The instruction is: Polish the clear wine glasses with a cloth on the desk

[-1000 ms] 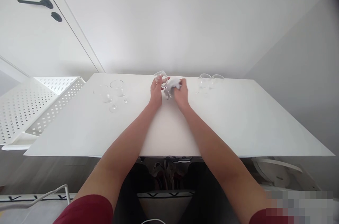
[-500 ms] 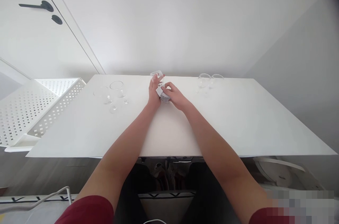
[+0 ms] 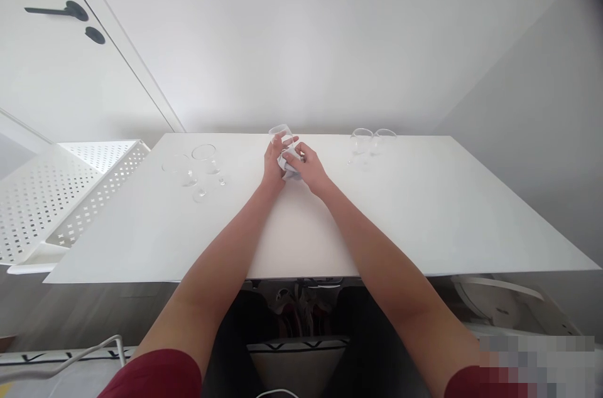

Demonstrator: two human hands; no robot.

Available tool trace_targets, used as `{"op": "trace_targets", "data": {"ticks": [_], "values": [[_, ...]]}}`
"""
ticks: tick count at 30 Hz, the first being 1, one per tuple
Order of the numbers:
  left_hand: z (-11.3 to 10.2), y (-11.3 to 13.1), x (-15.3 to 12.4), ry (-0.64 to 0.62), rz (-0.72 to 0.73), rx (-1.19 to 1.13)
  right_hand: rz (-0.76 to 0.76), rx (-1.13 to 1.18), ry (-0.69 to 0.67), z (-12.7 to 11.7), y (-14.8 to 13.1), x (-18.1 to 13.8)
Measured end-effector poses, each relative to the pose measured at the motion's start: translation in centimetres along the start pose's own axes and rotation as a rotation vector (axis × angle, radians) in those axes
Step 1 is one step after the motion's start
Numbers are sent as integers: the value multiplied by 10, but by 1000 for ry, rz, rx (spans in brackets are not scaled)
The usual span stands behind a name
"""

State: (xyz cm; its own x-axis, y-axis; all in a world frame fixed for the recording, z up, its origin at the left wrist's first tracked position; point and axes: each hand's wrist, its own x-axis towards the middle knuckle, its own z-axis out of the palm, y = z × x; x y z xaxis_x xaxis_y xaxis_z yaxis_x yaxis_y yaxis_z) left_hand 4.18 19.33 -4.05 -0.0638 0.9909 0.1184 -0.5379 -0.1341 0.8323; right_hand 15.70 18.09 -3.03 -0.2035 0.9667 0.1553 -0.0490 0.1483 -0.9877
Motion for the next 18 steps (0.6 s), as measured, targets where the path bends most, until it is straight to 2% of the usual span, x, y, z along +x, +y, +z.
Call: {"op": "trace_targets", "data": {"ticks": [2,4,7,9,10,14,15,16,18], "values": [[0,1,-1,7,3,12,-85,-131,80,2,1,-1],[0,2,-1,23,-33,-5,-63,-76,68,2,-1,0],[-1,3,1,-5,-101,-62,119,256,-149,0,-6,0],[-1,4,1,-40,-106,-80,203,395,-264,-1,-7,0],[-1,3,1,-43,-99,-81,197,385,-252,-1,-6,-1],[-2,1,1,52,-52,-79,-46,19,72,6,-2,-2],[-2,0,1,63,-48,-79,-93,-39,117,8,-1,-2],[-2,0,1,64,-55,-79,-102,-45,118,9,-2,-2],[-1,1,2,48,-93,-76,-18,83,6,8,-4,-1]]}}
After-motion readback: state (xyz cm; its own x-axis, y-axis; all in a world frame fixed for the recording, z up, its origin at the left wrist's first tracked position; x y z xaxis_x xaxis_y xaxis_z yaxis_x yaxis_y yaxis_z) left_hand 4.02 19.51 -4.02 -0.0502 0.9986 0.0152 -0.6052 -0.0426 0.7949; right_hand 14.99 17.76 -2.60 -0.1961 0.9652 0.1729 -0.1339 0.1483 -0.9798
